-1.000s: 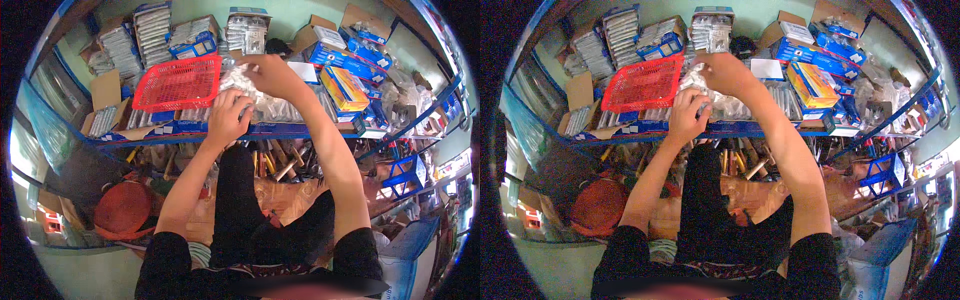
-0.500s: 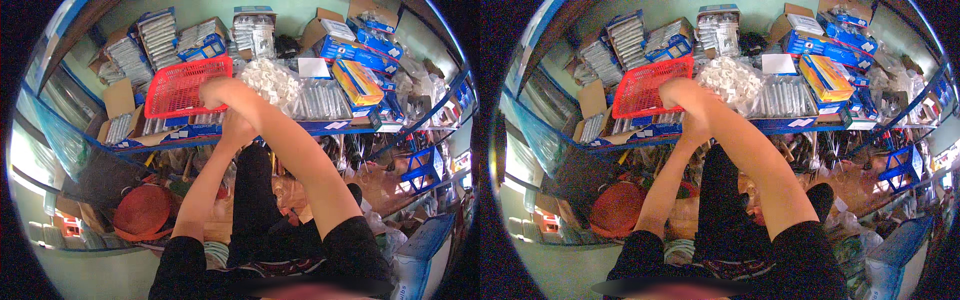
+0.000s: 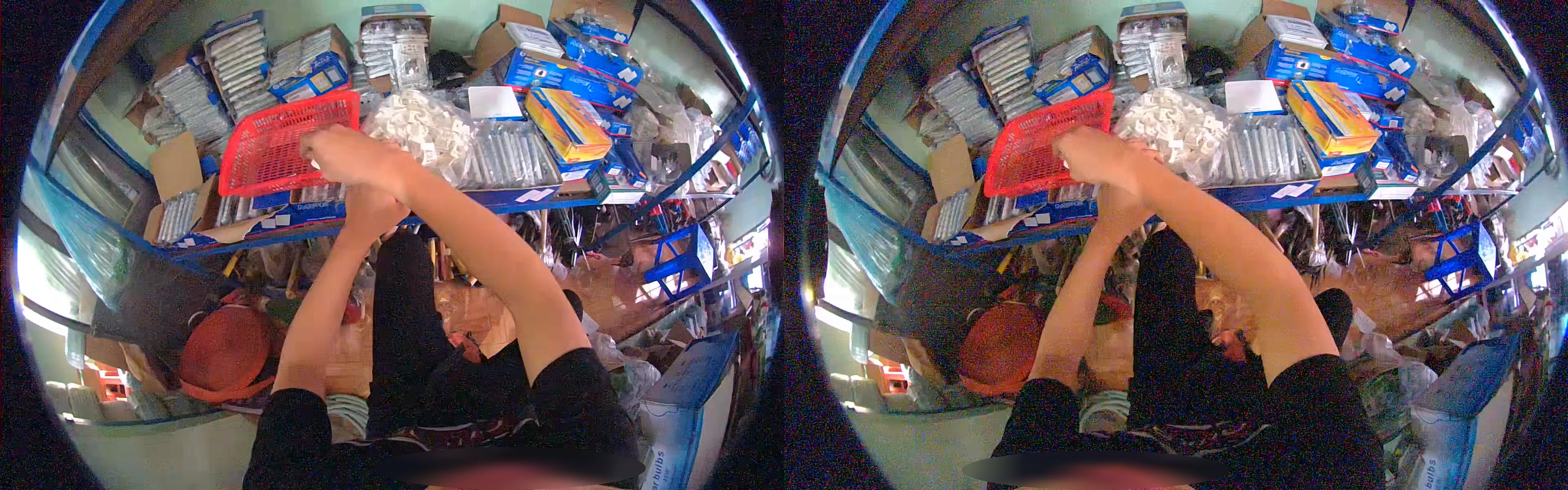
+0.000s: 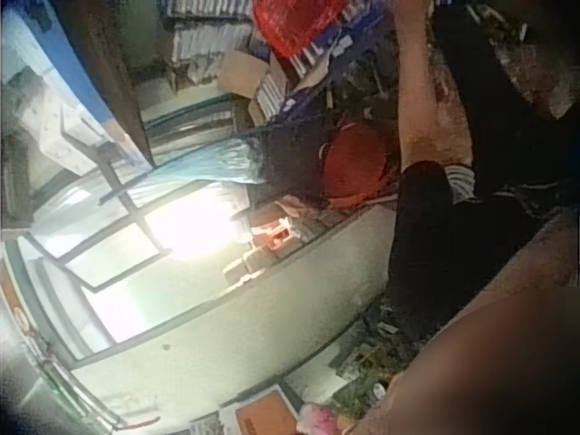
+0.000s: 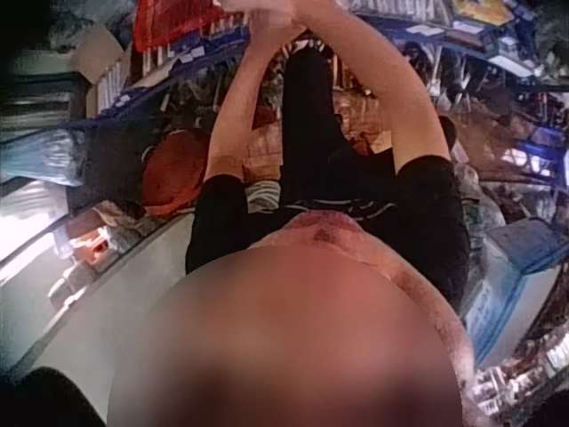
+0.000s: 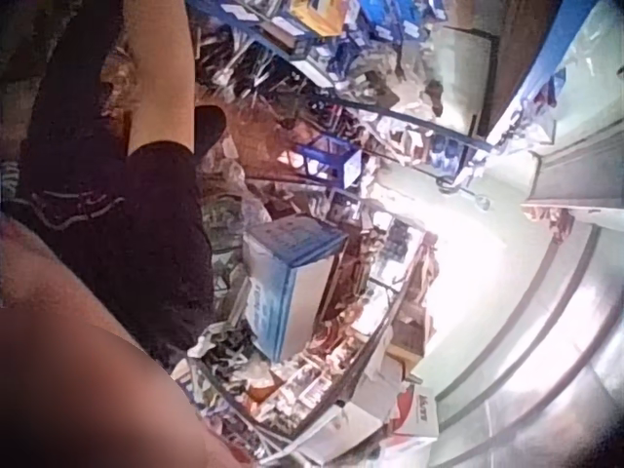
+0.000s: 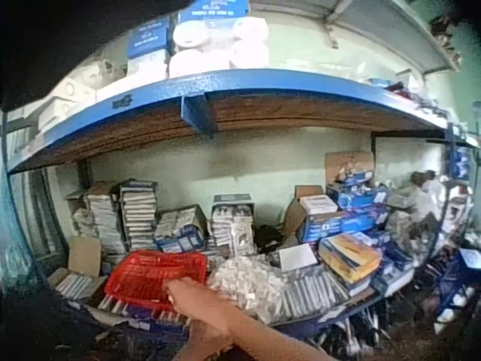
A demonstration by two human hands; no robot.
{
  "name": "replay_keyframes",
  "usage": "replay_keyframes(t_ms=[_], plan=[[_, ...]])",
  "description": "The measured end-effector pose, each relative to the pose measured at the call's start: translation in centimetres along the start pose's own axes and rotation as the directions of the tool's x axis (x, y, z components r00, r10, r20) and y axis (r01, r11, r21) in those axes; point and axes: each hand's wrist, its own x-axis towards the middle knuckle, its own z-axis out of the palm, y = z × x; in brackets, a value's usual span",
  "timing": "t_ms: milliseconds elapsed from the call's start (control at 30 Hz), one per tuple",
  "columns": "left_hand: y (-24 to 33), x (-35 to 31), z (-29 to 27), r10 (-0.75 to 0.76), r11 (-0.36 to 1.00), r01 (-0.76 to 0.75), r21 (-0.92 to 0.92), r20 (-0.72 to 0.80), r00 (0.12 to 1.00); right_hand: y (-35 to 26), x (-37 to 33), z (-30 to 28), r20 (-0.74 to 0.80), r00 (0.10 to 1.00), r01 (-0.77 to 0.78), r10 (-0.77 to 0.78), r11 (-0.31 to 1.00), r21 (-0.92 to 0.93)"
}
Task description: The recorder sorts small white plastic components from a red basket and assembles them into a black cylindrical casing.
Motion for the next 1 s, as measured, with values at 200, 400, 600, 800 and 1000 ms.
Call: replay_keyframes(t_ms=[200, 400, 600, 800, 1000], plan=[[1.2, 0.5, -1.6, -0.136, 0.989, 0.133, 0.058, 0.046, 0.99, -0.5, -4.9, -2.5, -0.669, 0.735, 0.291, -0.107, 0.942, 0.169], [2.7, 2.2, -2.1, 0.004, 0.998, -0.001, 0.063, -0.036, 0.999, 1.9, -11.0, -8.0, -0.576, 0.702, -0.058, 0.419, 0.839, 0.54], [3.1, 2.3, -1.9, -0.031, 0.996, 0.033, 0.081, -0.015, 0.999, 7.4, -15.7, -4.4, -0.516, 0.822, -0.247, 0.24, 0.967, 0.058], [3.2, 2.2, -2.2, -0.039, 0.995, 0.038, 0.088, 0.012, 0.999, 5.3, -17.5, -5.0, -0.5, 0.785, -0.228, 0.366, 0.921, 0.316], [3.9, 2.7, -2.1, -0.016, 0.996, 0.022, 0.085, -0.078, 0.997, 6.3, -18.4, -5.1, -0.418, 0.86, -0.254, 0.294, 0.955, 0.15]])
